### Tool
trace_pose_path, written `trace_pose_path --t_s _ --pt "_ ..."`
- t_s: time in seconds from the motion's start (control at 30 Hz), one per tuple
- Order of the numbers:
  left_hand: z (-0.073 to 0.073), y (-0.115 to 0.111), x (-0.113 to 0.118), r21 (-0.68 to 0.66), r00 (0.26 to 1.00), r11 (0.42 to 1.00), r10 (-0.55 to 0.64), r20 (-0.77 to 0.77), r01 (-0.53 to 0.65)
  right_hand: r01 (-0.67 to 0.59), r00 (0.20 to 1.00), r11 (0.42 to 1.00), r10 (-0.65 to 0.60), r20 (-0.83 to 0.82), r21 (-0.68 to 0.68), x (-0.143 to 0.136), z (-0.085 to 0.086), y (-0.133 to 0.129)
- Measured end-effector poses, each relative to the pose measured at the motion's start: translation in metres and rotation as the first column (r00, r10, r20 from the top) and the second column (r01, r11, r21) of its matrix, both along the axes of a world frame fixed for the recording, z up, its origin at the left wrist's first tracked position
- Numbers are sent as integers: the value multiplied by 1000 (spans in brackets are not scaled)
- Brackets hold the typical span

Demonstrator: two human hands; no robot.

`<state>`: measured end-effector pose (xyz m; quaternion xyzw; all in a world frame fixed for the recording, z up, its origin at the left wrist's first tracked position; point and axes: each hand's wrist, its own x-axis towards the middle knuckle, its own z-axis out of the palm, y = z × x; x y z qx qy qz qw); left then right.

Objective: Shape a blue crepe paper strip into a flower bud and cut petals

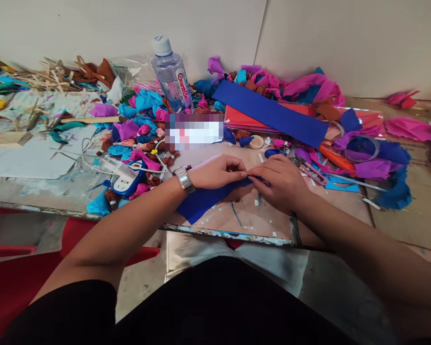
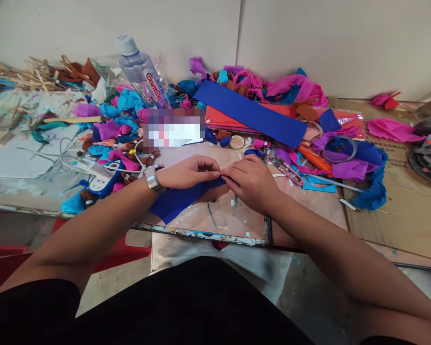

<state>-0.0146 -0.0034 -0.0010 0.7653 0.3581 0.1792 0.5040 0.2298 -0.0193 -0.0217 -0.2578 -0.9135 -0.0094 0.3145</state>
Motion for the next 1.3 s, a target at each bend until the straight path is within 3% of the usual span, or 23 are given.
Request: trace_pose_path --t_s 0.87,1.1,1.3 --pt "0 -1 1 56 993 998 11 -119 -4 -16 1000 999 16 9 -50 -1 0 -4" --pt "8 -12 5 262 985 964 84 -154 -42 26 999 990 -21 36 -136 -4 4 -4" --pt "9 -18 8 329 980 943 109 -167 -49 45 999 972 -38 32 -230 -4 4 -4"
